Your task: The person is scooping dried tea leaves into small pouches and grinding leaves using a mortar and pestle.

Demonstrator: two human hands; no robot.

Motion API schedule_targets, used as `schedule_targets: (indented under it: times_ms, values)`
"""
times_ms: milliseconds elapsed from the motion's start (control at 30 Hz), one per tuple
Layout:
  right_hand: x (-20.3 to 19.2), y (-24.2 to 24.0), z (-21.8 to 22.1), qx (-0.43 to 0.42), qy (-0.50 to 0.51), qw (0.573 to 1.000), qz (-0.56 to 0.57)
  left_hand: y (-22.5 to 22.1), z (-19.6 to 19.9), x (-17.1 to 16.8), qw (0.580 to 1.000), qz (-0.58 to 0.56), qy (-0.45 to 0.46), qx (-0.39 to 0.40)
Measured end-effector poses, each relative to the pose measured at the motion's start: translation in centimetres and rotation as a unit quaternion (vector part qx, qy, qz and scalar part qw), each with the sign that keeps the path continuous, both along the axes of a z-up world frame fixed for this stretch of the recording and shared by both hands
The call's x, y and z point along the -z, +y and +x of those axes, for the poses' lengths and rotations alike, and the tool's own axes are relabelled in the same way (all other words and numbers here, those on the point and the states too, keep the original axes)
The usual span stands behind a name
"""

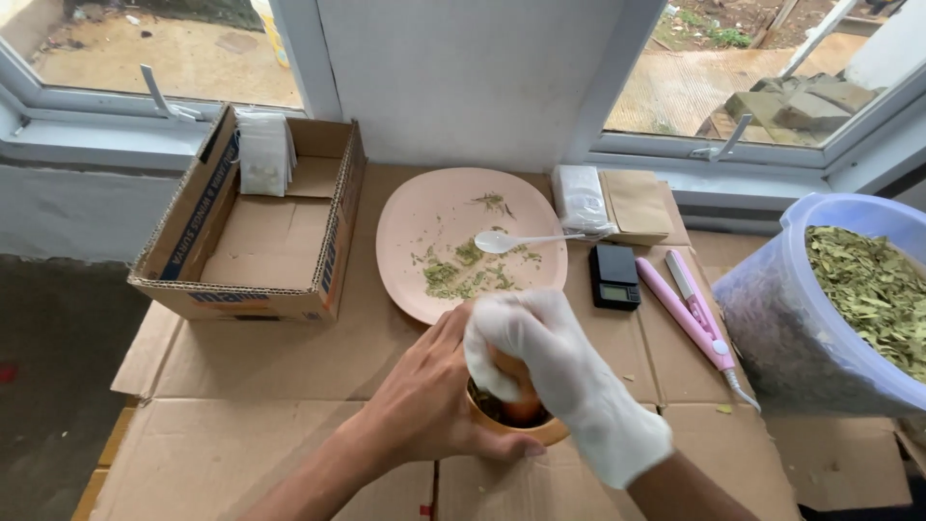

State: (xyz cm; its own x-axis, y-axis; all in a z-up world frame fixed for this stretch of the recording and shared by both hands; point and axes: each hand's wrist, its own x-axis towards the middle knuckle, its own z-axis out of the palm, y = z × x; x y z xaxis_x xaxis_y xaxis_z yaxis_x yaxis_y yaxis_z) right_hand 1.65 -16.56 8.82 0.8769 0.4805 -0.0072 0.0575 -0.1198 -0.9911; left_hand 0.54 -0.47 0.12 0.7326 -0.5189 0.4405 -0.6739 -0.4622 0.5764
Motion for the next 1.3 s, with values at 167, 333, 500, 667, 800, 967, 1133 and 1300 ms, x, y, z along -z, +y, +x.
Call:
schedule_targets:
  times_ms: [167,333,500,667,800,967,1133,1300]
  values:
    - [2.4,1.9,1.0,0.167,-0.113,0.966,0.159,0.2,0.1,-0.4,1.000,-0.019,0.019,0.002]
    - [3.3,-1.5,2.0,0.140,-0.121,0.970,0.159,0.3,0.3,1.0,1.000,0.017,0.015,-0.014]
    - [5.1,-2.8,3.2,0.095,0.086,0.962,0.239,0.3,0.2,1.2,1.000,0.005,0.012,-0.010]
    - [4.1,-5.7,1.0,0.119,0.098,0.958,0.243,0.4,0.2,1.6,1.000,-0.007,0.022,0.000]
    - [5.5,-4.2,-0.3,0.119,-0.035,0.942,0.311,-0.2,0.1,1.6,1.000,-0.009,0.001,-0.002]
    - [6.1,-0.8,1.2,0.114,-0.118,0.931,0.327,-0.3,0.1,1.6,0.999,-0.046,-0.023,-0.014]
    - [4.4,-2.5,3.1,0.043,0.032,0.949,0.312,-0.1,0.0,1.3,0.999,-0.031,-0.023,-0.015]
    - [3.6,-3.3,1.9,0.025,0.055,0.986,0.155,0.1,0.0,1.1,1.000,0.000,0.005,0.002]
